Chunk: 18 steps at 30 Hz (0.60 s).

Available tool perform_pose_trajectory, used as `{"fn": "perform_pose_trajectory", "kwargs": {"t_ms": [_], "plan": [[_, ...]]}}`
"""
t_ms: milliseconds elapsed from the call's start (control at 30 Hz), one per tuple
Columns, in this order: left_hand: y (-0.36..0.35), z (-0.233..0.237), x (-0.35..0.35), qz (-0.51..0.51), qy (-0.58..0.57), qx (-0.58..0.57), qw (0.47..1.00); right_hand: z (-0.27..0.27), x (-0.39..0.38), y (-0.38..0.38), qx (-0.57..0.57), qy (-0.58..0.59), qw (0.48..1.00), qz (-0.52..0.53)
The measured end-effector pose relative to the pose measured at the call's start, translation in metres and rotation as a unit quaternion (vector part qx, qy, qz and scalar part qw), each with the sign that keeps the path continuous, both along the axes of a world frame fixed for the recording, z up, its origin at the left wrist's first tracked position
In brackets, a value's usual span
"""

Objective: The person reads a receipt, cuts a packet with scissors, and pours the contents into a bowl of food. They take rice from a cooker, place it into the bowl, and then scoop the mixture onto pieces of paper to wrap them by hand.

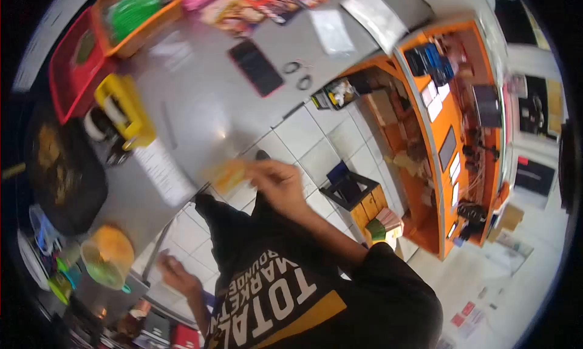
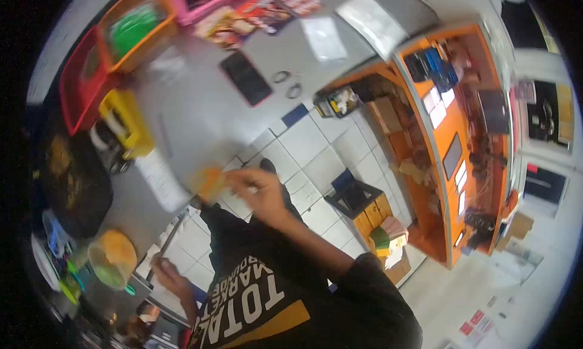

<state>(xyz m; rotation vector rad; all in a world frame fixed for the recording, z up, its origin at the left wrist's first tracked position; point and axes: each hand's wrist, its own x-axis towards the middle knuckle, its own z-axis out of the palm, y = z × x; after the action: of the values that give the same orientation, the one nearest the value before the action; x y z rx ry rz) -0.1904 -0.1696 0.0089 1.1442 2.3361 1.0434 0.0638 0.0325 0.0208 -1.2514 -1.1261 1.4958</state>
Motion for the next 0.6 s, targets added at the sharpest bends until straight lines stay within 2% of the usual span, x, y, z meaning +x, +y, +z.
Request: {"fn": "perform_pose_trajectory", "kwargs": {"t_ms": [33, 67, 100, 167, 200, 233, 300, 367, 433, 467, 500, 533, 567, 600], "plan": [[0.014, -0.008, 0.027, -0.062, 0.042, -0.021, 0.997, -0.028, 0.048, 0.007, -0.054, 0.002, 0.993, -0.105], [0.026, 0.001, 0.045, -0.048, -0.113, -0.124, 0.985, -0.035, 0.088, 0.019, -0.083, -0.028, 0.978, -0.188], [0.047, 0.013, 0.075, -0.117, -0.125, -0.152, 0.973, -0.075, 0.142, 0.023, -0.041, -0.075, 0.969, -0.232], [0.05, 0.001, 0.103, -0.179, -0.141, -0.239, 0.944, -0.142, 0.237, 0.036, -0.027, -0.101, 0.939, -0.327], [0.036, -0.019, 0.102, -0.218, -0.082, -0.241, 0.942, -0.169, 0.271, 0.045, -0.034, -0.087, 0.921, -0.377], [0.032, -0.019, 0.101, -0.22, -0.074, -0.241, 0.942, -0.2, 0.306, 0.058, -0.038, -0.092, 0.903, -0.417], [0.026, -0.023, 0.103, -0.222, -0.057, -0.341, 0.912, -0.244, 0.359, 0.094, -0.05, -0.068, 0.876, -0.475], [-0.009, -0.043, 0.082, -0.202, -0.066, -0.344, 0.915, -0.274, 0.391, 0.136, -0.03, -0.023, 0.879, -0.475], [-0.024, -0.048, 0.075, -0.179, -0.076, -0.351, 0.916, -0.308, 0.408, 0.159, -0.192, -0.019, 0.833, -0.519], [-0.03, -0.042, 0.073, -0.17, -0.099, -0.371, 0.908, -0.335, 0.415, 0.153, -0.194, -0.013, 0.834, -0.517], [-0.041, -0.035, 0.068, -0.16, -0.124, -0.391, 0.898, -0.367, 0.419, 0.14, -0.224, -0.092, 0.87, -0.43], [-0.113, -0.092, 0.025, -0.189, -0.055, -0.331, 0.923, -0.378, 0.416, 0.136, -0.244, -0.173, 0.895, -0.332], [-0.118, -0.087, 0.029, -0.179, -0.059, -0.321, 0.928, -0.367, 0.385, 0.114, -0.109, -0.104, 0.946, -0.286], [-0.12, -0.074, 0.036, -0.129, -0.096, -0.349, 0.923, -0.343, 0.352, 0.107, -0.172, -0.255, 0.929, -0.208]]}}
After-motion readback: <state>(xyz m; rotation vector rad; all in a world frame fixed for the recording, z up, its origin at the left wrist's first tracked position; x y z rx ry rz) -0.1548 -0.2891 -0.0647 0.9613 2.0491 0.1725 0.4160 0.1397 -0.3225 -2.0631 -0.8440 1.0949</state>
